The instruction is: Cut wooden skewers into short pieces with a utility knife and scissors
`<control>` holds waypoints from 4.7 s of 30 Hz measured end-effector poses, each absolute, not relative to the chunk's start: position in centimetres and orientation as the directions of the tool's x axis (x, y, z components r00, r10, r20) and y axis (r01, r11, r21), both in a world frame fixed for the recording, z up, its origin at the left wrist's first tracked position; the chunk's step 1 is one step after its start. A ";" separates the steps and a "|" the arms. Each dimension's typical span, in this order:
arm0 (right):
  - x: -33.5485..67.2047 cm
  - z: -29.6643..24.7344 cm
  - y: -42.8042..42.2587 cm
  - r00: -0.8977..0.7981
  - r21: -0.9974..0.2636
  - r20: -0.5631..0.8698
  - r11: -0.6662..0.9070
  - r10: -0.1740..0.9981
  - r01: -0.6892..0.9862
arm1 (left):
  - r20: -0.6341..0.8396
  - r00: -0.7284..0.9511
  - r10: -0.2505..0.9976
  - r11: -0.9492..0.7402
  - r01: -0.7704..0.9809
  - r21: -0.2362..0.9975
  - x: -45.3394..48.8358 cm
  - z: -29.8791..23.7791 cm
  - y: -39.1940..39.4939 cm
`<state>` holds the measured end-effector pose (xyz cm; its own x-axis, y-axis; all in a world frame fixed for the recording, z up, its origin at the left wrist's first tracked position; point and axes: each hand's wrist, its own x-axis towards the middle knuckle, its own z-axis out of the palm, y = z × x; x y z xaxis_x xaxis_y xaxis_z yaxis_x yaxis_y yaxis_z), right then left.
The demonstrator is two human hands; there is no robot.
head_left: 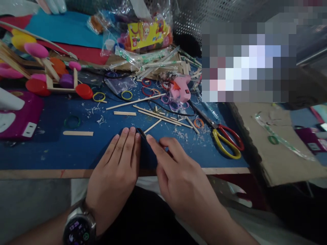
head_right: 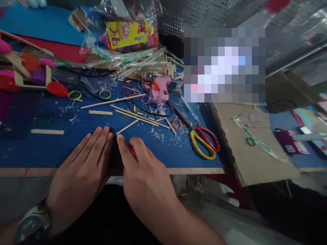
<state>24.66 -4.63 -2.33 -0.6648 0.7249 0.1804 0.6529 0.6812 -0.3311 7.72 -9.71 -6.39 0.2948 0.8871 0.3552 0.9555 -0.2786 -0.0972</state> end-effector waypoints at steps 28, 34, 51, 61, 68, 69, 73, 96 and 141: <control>28.4 -2.5 -7.5 -0.634 -0.338 0.174 0.650 0.753 0.680 | 0.348 0.333 0.876 -0.286 0.941 -0.180 8.0 -5.8 -9.3; 28.9 -2.5 -7.2 -0.619 -0.386 0.159 0.626 0.769 0.678 | 0.359 0.318 0.877 -0.279 0.947 -0.158 7.9 -5.9 -9.1; 26.3 -2.5 -5.5 -0.605 -0.392 0.155 0.611 0.781 0.688 | 0.355 0.309 0.882 -0.284 0.951 -0.121 7.8 -6.0 -9.0; 26.2 -2.6 -5.5 -0.610 -0.406 0.161 0.615 0.776 0.675 | 0.370 0.314 0.875 -0.290 0.949 -0.119 7.7 -6.0 -9.0; 26.3 -2.6 -5.6 -0.617 -0.414 0.153 0.617 0.772 0.669 | 0.369 0.303 0.879 -0.278 0.953 -0.120 7.8 -6.1 -9.0; 26.3 -2.7 -5.7 -0.617 -0.410 0.152 0.618 0.772 0.671 | 0.367 0.303 0.879 -0.278 0.953 -0.121 7.8 -6.1 -9.0; 26.1 -2.7 -5.7 -0.609 -0.417 0.149 0.608 0.779 0.675 | 0.365 0.305 0.879 -0.278 0.952 -0.126 7.7 -6.1 -9.1; 25.4 -2.0 -5.2 -0.578 -0.442 0.110 0.561 0.808 0.700 | 0.391 0.302 0.869 -0.287 0.953 -0.099 7.7 -6.4 -9.2; 25.9 -2.8 -7.1 -0.633 -0.221 0.187 0.660 0.751 0.718 | 0.363 0.337 0.868 -0.293 0.940 -0.173 7.8 -6.0 -9.3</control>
